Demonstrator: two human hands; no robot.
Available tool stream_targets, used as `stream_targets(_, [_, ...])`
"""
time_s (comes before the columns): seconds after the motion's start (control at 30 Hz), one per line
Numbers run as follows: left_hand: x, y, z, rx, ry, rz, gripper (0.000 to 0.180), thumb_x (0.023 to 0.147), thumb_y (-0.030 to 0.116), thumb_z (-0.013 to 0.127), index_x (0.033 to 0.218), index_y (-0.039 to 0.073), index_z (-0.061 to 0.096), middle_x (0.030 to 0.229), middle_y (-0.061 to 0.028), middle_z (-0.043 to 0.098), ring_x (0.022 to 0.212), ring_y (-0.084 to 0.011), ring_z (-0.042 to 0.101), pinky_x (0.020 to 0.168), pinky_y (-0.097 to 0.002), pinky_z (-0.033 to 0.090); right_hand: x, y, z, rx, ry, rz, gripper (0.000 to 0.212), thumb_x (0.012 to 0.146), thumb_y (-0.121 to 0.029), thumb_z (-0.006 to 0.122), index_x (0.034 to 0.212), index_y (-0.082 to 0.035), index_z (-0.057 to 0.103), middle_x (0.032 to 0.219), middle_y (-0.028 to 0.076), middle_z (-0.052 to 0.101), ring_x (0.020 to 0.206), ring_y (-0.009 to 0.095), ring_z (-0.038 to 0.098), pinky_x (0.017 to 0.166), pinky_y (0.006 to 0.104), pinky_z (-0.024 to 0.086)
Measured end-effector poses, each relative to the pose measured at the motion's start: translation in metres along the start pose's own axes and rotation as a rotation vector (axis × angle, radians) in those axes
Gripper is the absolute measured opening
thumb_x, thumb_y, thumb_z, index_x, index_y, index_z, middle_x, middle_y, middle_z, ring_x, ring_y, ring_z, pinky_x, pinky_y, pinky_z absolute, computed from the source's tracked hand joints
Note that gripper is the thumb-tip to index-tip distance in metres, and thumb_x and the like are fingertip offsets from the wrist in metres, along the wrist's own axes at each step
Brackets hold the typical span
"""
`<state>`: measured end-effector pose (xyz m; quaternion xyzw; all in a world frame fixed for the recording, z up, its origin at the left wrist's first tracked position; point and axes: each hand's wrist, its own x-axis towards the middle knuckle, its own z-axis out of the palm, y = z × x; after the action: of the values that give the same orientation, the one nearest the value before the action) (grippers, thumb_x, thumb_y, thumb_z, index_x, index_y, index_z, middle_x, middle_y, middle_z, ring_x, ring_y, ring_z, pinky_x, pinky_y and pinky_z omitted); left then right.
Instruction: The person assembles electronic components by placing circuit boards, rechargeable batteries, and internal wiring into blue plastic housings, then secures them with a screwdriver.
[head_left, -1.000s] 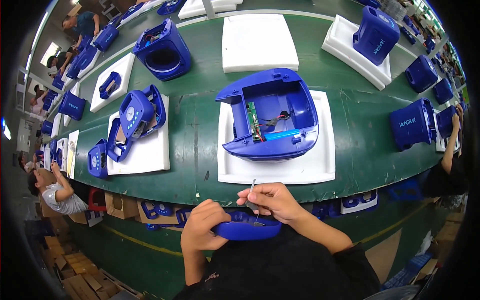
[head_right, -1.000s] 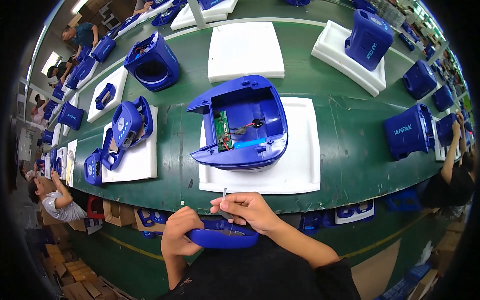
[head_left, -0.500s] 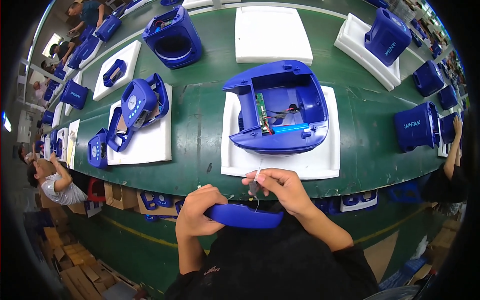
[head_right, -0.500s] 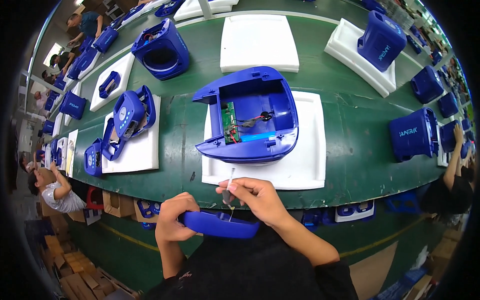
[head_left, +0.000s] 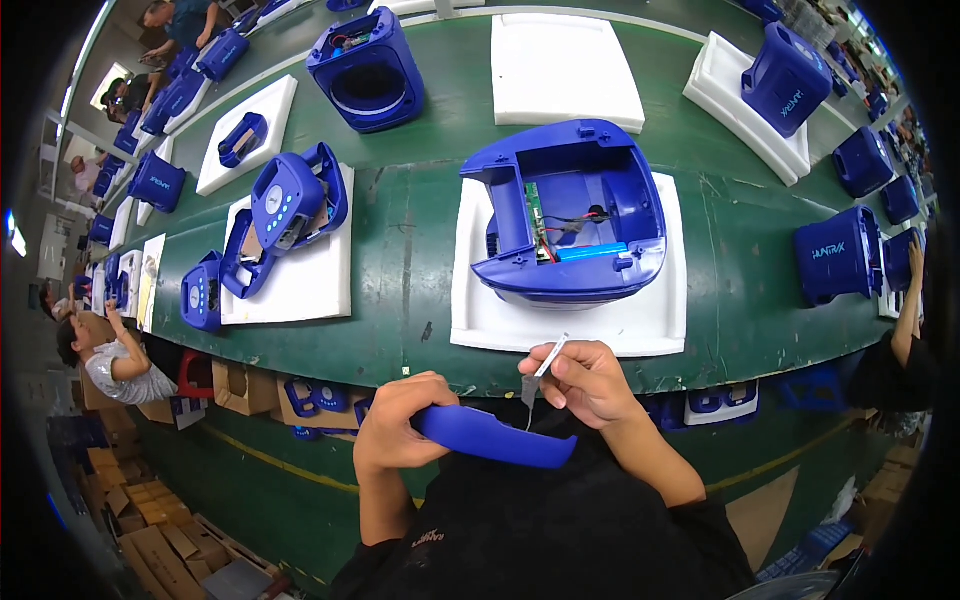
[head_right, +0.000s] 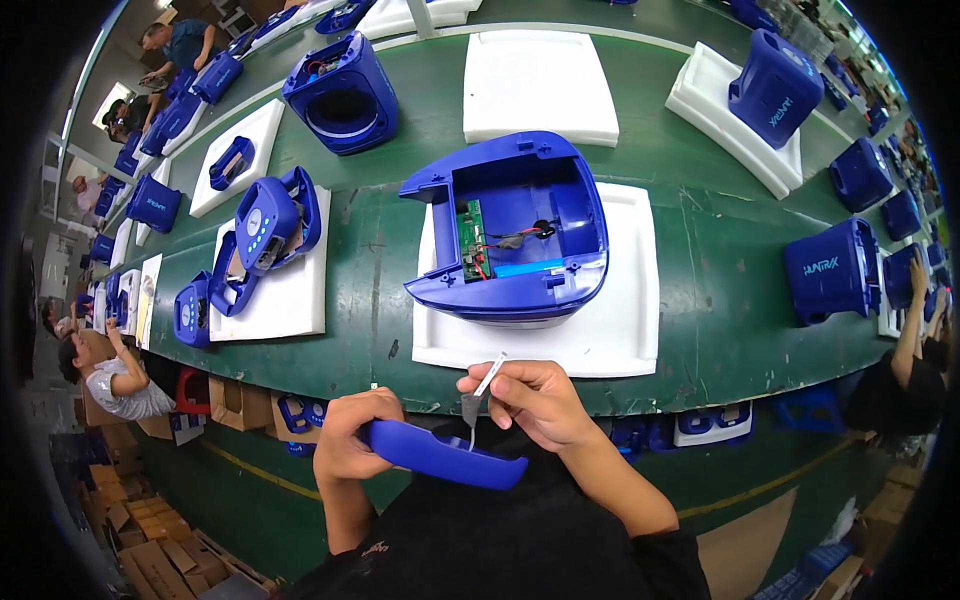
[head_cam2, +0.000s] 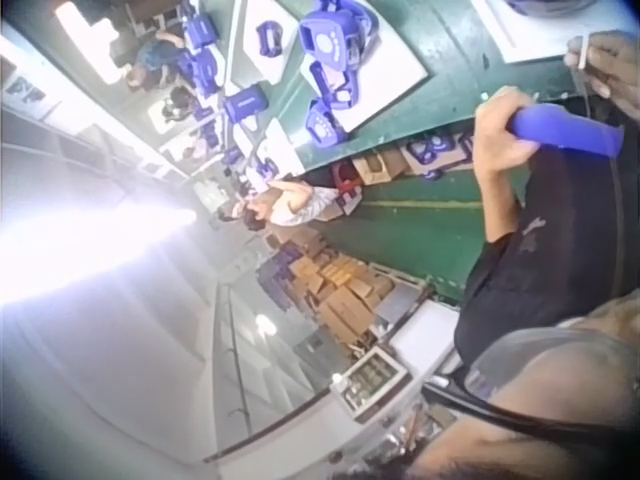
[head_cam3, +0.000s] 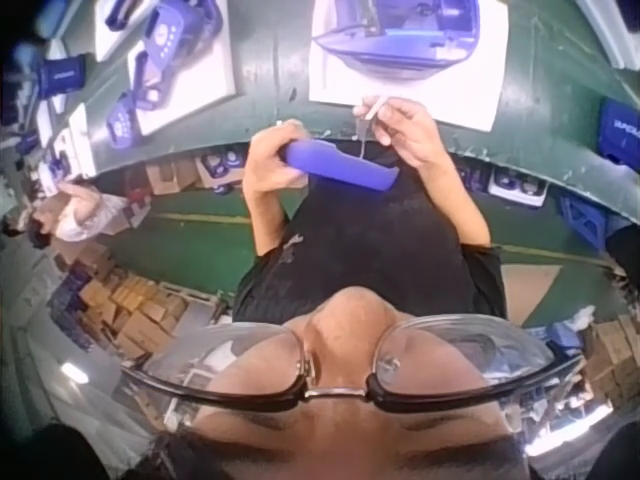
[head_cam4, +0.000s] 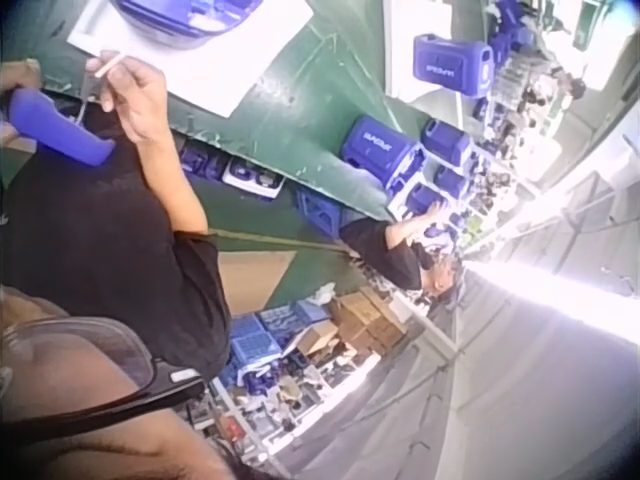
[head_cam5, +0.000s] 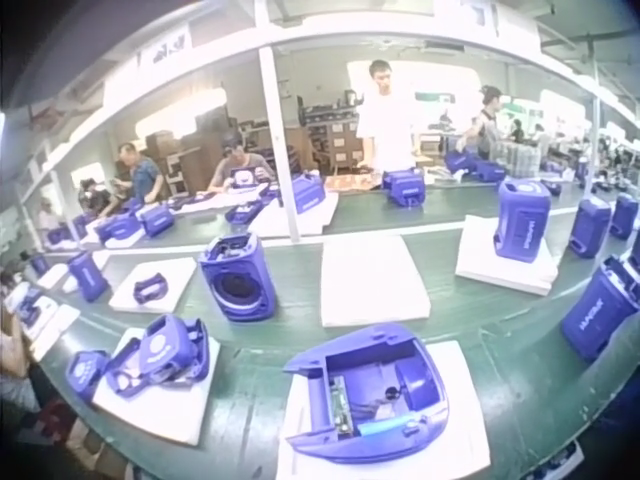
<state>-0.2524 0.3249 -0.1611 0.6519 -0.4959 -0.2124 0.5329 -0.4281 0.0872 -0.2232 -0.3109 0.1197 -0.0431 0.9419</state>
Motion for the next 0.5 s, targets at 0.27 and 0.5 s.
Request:
stream_targets(0.27, [0.008,-0.006,-0.001,-0.078,0.001,0.030,0.024,0.069,-0.003,0.085,0.088,-0.002,0.070,0.079,-0.0109,0.069,0.067,-0.0269,0.065,0.065,-0.0357,0.052,0.002,-0.008,0.005,0.040,-0.142,-0.153,0.014,0.103,-0.014,0.083,0.111,-0.002,0.083,0.097,0.013,0.079,0.091,0.024,0.061,0.062,0.0292,0.050])
stream_targets(0.5, [0.037,0.016,-0.001,0.043,-0.055,0.087,0.031,0.076,0.004,0.089,0.099,0.003,0.068,0.093,-0.0093,0.075,0.083,-0.0290,0.068,0.075,-0.0391,0.054,-0.016,-0.080,0.041,-0.545,-0.093,-0.351,0.011,0.099,-0.004,0.085,0.109,0.002,0.083,0.092,0.008,0.075,0.077,0.011,0.063,0.066,0.0268,0.048])
